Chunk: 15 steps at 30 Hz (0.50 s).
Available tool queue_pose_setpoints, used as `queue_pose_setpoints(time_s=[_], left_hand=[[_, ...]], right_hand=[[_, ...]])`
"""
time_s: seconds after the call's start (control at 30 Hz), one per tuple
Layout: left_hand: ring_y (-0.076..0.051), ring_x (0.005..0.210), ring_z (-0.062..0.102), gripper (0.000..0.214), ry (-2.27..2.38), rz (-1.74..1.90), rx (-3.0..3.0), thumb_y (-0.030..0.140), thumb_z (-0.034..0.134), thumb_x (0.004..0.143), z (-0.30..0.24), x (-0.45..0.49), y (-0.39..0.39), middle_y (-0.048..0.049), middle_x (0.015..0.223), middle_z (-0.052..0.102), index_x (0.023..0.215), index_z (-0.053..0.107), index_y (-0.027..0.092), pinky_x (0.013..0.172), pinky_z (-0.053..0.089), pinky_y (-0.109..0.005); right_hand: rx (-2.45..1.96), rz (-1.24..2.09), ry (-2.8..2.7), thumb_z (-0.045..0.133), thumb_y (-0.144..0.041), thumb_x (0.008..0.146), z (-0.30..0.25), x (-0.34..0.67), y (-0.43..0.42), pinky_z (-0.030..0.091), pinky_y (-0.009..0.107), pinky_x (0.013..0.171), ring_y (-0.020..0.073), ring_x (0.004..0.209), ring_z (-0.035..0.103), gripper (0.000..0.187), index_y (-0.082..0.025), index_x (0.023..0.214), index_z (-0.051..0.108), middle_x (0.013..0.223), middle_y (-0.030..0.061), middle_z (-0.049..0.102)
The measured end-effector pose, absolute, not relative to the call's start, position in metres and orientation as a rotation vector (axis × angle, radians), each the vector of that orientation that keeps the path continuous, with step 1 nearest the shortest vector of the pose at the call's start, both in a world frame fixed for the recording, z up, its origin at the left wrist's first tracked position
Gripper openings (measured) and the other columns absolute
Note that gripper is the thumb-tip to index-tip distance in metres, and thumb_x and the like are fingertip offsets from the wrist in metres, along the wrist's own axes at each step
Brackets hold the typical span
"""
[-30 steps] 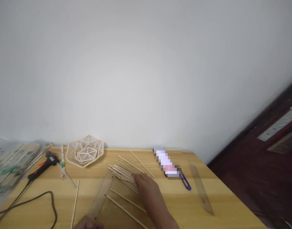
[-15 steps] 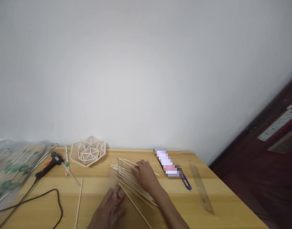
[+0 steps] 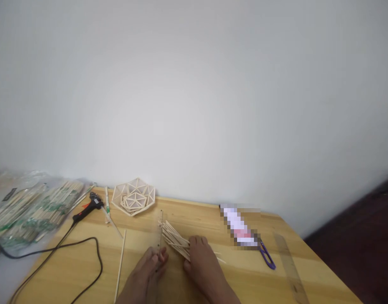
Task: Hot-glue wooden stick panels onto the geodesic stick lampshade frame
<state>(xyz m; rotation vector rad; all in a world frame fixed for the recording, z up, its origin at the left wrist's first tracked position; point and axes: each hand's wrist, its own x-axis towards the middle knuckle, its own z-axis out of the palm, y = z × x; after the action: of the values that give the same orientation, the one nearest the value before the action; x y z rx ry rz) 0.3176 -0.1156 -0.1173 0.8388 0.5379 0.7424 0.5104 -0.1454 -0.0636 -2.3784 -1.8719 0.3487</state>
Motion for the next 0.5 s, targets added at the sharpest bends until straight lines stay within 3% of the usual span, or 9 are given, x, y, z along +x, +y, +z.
queue_pose_setpoints(time_s=[0.13, 0.23, 0.33, 0.5], left_hand=[[-0.036, 0.132, 0.056, 0.044, 0.575, 0.699, 0.867, 0.063, 0.069, 0.086, -0.098, 0.28, -0.115, -0.0157, 0.14, 0.062, 0.097, 0.064, 0.02, 0.104, 0.045, -0.047], [-0.031, 0.106, 0.07, 0.042, 0.538, 0.708, 0.919, 0.06, 0.063, 0.091, -0.084, 0.253, -0.11, -0.0164, 0.116, 0.074, 0.091, 0.059, 0.019, 0.087, 0.049, -0.04], [-0.025, 0.081, 0.073, 0.038, 0.546, 0.746, 0.957, 0.056, 0.059, 0.095, -0.077, 0.23, -0.101, -0.0119, 0.095, 0.076, 0.091, 0.056, 0.019, 0.071, 0.048, -0.033], [-0.018, 0.07, 0.067, 0.032, 0.673, 0.838, 1.032, 0.048, 0.056, 0.099, -0.078, 0.2, -0.086, -0.0072, 0.084, 0.074, 0.09, 0.057, 0.017, 0.068, 0.046, -0.029]], right_hand=[[-2.478, 0.451, -1.933, 0.06, -0.006, 0.073, -0.056, 0.509, -0.137, 0.048, 0.04, 0.089, 0.0369, 0.11, 0.066, 0.036, -0.008, 0.109, 0.066, 0.113, 0.0231, 0.07], [-2.467, 0.485, -1.947, 0.061, -0.007, 0.073, -0.054, 0.51, -0.132, 0.049, 0.037, 0.083, 0.0355, 0.103, 0.07, 0.034, -0.01, 0.106, 0.068, 0.111, 0.0212, 0.073], [-2.433, 0.498, -1.992, 0.059, -0.007, 0.075, -0.054, 0.512, -0.133, 0.049, 0.036, 0.084, 0.0335, 0.105, 0.07, 0.031, -0.013, 0.103, 0.069, 0.112, 0.0185, 0.074], [-2.407, 0.486, -2.078, 0.051, -0.003, 0.079, -0.053, 0.513, -0.141, 0.048, 0.036, 0.084, 0.032, 0.105, 0.071, 0.033, -0.013, 0.105, 0.069, 0.114, 0.0179, 0.074]])
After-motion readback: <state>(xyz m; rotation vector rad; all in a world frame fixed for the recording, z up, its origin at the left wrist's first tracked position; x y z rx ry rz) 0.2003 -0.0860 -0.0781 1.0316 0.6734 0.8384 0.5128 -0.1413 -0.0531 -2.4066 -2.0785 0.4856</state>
